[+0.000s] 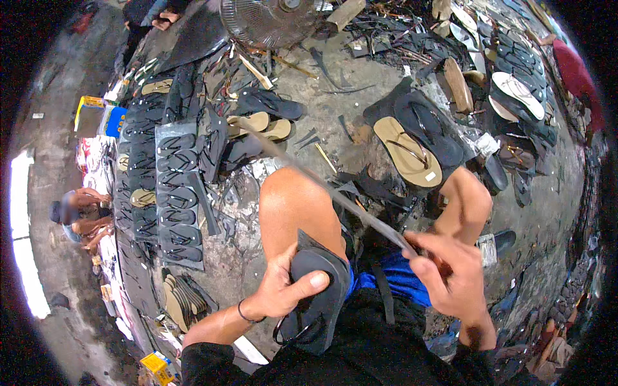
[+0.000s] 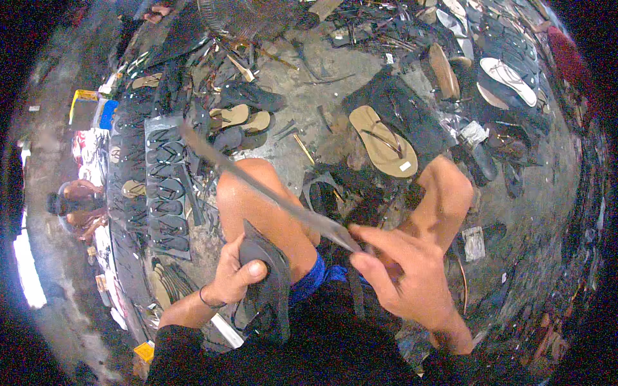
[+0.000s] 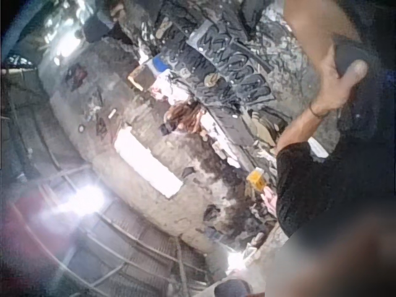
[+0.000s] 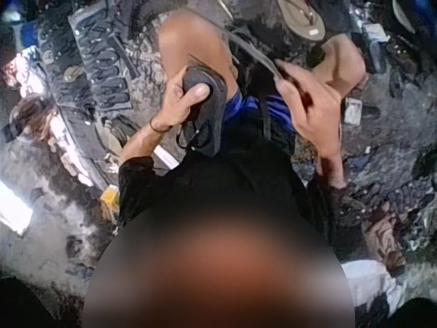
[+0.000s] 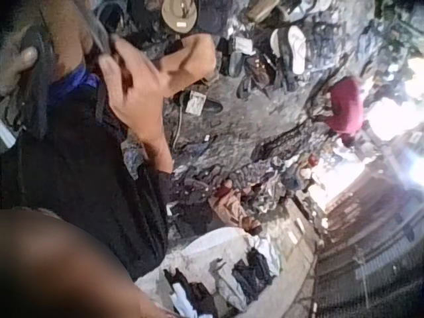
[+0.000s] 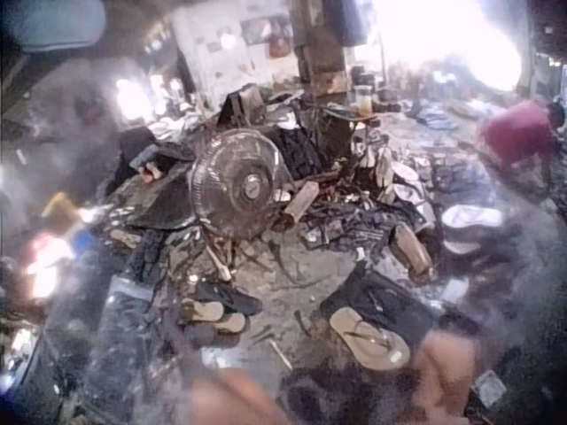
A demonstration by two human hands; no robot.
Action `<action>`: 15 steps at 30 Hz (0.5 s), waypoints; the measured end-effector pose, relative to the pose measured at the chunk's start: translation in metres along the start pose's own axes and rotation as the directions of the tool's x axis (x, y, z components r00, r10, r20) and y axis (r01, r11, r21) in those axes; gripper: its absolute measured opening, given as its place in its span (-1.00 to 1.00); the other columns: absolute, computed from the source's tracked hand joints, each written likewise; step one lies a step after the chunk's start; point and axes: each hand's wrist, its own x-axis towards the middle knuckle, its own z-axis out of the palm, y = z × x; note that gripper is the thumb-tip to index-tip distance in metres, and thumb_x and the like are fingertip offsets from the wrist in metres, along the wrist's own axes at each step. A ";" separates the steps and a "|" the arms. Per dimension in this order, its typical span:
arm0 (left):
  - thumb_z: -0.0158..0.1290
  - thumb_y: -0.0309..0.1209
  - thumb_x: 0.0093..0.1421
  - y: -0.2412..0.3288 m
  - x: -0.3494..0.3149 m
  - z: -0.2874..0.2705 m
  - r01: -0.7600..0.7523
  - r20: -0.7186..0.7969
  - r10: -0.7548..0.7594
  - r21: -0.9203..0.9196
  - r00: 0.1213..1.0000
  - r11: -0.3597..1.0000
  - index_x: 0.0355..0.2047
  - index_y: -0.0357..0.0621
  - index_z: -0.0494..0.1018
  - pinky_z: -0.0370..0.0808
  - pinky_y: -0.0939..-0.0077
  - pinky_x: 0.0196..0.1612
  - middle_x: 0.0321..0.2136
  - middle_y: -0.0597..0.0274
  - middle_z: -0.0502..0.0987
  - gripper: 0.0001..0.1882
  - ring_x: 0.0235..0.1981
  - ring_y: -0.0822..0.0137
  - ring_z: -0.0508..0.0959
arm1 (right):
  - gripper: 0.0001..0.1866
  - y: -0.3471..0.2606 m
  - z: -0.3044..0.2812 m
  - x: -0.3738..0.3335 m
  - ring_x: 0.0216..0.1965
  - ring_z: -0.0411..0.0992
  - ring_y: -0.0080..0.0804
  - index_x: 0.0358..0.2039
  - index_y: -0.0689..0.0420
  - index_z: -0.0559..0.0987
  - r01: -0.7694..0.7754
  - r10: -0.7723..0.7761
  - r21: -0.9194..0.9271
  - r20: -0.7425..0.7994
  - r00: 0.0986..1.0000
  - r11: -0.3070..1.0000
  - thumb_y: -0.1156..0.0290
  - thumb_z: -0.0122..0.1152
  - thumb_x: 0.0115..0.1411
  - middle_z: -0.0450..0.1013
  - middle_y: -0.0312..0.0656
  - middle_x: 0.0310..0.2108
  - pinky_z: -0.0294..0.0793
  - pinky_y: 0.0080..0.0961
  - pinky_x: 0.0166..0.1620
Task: The person sits on the floor and uses a knife to trim excess material from the edges of flip-flops and sandals. They handle each item one at a time, scraping along the sole and strap edges, then place the trimmed footwear aside.
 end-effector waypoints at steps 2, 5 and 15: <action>0.18 -0.34 0.26 0.000 -0.001 -0.002 -0.018 -0.082 0.017 -0.014 0.997 1.000 0.01 -0.27 0.40 0.47 0.49 -0.02 -0.17 0.26 0.56 -0.61 -0.13 0.47 0.52 | -0.65 0.005 0.000 -0.018 -0.54 0.51 -0.35 -0.10 0.16 0.64 0.088 -0.089 -0.031 -0.034 0.995 0.996 0.33 0.40 0.11 0.60 -0.10 -0.38 0.51 -0.45 -0.44; 0.17 -0.34 0.27 -0.001 -0.004 -0.003 -0.034 -0.095 0.028 -0.068 0.995 0.997 -0.03 -0.24 0.43 0.44 0.56 -0.09 -0.21 0.31 0.56 -0.66 -0.21 0.50 0.49 | -0.64 0.018 0.010 -0.050 -0.53 0.52 -0.35 -0.12 0.16 0.66 -0.024 0.022 0.019 0.095 0.995 1.000 0.35 0.44 0.05 0.60 -0.09 -0.40 0.52 -0.46 -0.43; 0.21 -0.25 0.23 0.000 -0.004 0.008 0.017 -0.112 0.003 0.175 0.994 0.984 -0.05 -0.27 0.48 0.46 0.46 -0.09 -0.23 0.30 0.56 -0.60 -0.20 0.44 0.50 | -0.67 -0.003 0.002 -0.012 -0.51 0.54 -0.24 -0.13 0.11 0.65 0.073 -0.065 -0.051 0.139 0.988 0.996 0.27 0.39 0.12 0.57 -0.09 -0.45 0.54 -0.36 -0.42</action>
